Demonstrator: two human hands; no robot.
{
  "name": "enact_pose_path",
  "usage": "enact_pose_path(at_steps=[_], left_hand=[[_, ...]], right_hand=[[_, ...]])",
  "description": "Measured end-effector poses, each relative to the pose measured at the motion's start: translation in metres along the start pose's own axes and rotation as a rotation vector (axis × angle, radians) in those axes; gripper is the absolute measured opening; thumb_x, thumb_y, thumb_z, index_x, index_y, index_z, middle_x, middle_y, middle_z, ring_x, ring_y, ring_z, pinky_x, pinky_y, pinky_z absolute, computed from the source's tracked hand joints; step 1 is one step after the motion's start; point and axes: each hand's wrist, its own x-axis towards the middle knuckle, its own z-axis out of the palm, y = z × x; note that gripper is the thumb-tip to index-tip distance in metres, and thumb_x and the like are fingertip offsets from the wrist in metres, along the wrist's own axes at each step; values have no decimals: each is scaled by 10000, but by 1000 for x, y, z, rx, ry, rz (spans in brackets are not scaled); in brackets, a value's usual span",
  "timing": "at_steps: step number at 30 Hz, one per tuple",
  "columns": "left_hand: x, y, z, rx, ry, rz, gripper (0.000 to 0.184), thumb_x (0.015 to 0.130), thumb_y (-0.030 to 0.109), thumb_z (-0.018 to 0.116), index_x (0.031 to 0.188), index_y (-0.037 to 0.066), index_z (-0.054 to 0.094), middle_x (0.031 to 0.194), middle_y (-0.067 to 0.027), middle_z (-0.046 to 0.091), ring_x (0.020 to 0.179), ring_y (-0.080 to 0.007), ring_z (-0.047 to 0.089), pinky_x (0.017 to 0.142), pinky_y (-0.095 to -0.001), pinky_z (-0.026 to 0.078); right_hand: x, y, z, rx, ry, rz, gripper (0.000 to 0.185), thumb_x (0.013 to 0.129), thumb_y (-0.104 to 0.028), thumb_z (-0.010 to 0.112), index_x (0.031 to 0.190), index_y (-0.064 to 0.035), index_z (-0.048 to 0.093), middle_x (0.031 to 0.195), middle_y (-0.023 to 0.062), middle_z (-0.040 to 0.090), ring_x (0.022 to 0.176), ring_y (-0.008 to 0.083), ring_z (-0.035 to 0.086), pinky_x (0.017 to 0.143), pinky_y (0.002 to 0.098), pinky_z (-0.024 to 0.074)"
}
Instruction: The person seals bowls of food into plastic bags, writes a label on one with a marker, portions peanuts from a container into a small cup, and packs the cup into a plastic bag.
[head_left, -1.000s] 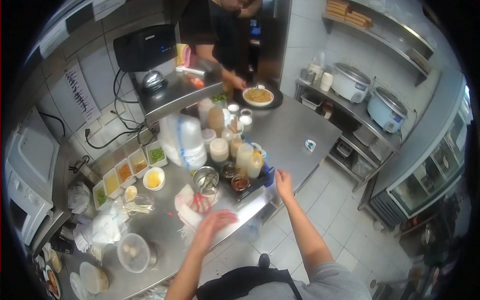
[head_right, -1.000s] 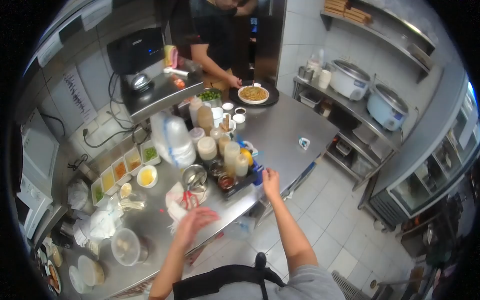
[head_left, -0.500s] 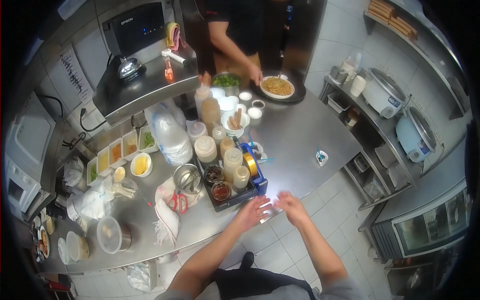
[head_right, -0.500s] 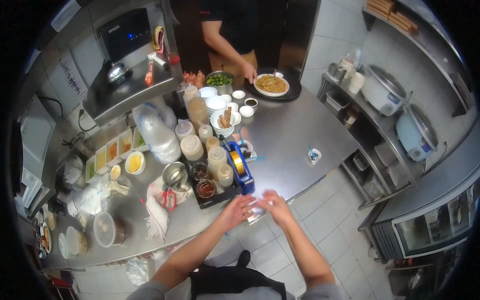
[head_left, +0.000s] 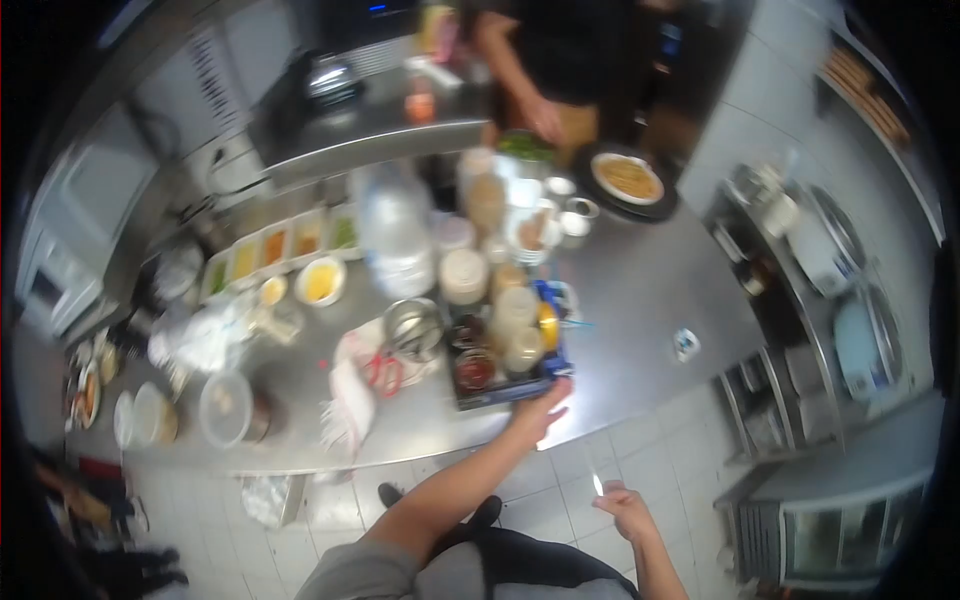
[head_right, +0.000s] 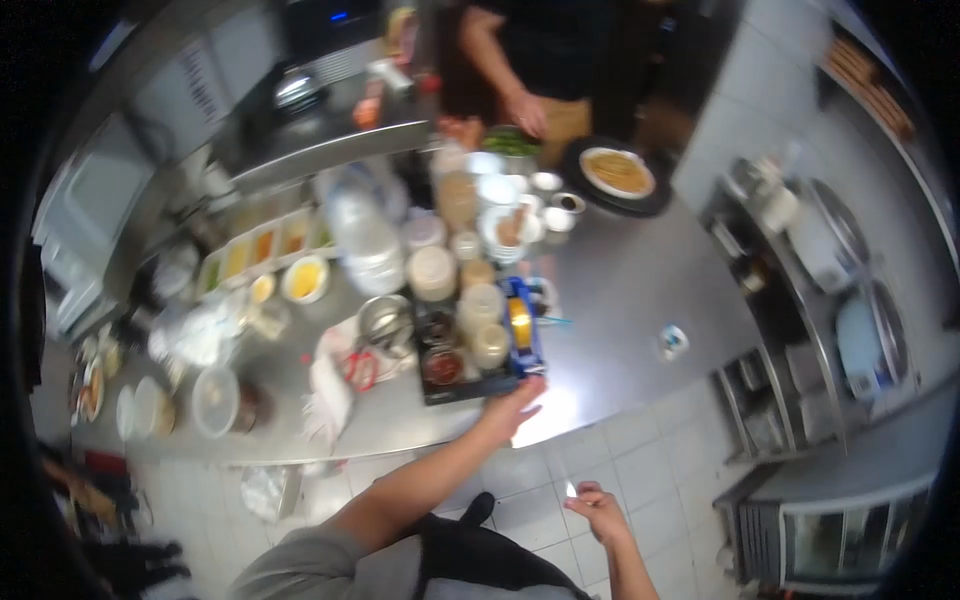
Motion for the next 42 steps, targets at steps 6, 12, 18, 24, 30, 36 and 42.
enact_pose_path(at_steps=[6,12,18,24,30,36,42], left_hand=[[21,-25,-7,382,49,86,322,777,352,693,1018,144,638,918,29,651,911,-101,559,707,-278,442],[-105,68,-33,526,-355,392,252,830,169,654,1050,52,621,976,-25,618,976,-99,542,794,-263,455],[-275,214,-180,449,420,870,154,771,40,684,913,65,630,848,-22,645,785,-103,604,728,-250,494],[-364,315,-330,87,822,1148,142,801,102,691,919,65,621,819,9,630,728,-60,555,638,-198,421],[-346,338,-414,-106,1005,915,197,771,225,737,854,105,605,749,31,589,663,-40,506,520,-200,342],[-320,317,-473,-110,718,568,217,769,206,733,874,95,578,755,-7,579,617,-64,516,470,-211,395],[-305,304,-490,479,937,673,303,725,92,703,970,28,537,812,-69,589,718,-170,562,668,-294,478]], right_hand=[[18,37,-14,-75,51,-98,153,712,-51,734,807,52,671,972,97,557,899,184,543,788,281,431],[28,-2,76,-358,-296,50,291,800,-193,663,1011,4,627,1005,111,600,951,194,555,850,329,424],[79,-59,293,-444,-995,-83,183,803,-146,680,918,-4,681,811,52,636,683,110,568,635,243,465],[102,-104,497,-523,-1118,-181,163,817,-197,665,851,-42,701,733,20,654,603,57,521,504,217,409],[117,-116,550,-533,-896,-164,513,767,-183,709,1166,-18,433,752,62,654,647,80,564,508,210,398],[139,-98,568,-577,-874,-143,616,734,-158,736,1173,-46,319,755,75,639,636,108,583,530,233,413],[155,-108,583,-766,-705,-732,586,695,-72,721,1157,-42,361,755,109,629,666,198,632,566,298,477]])
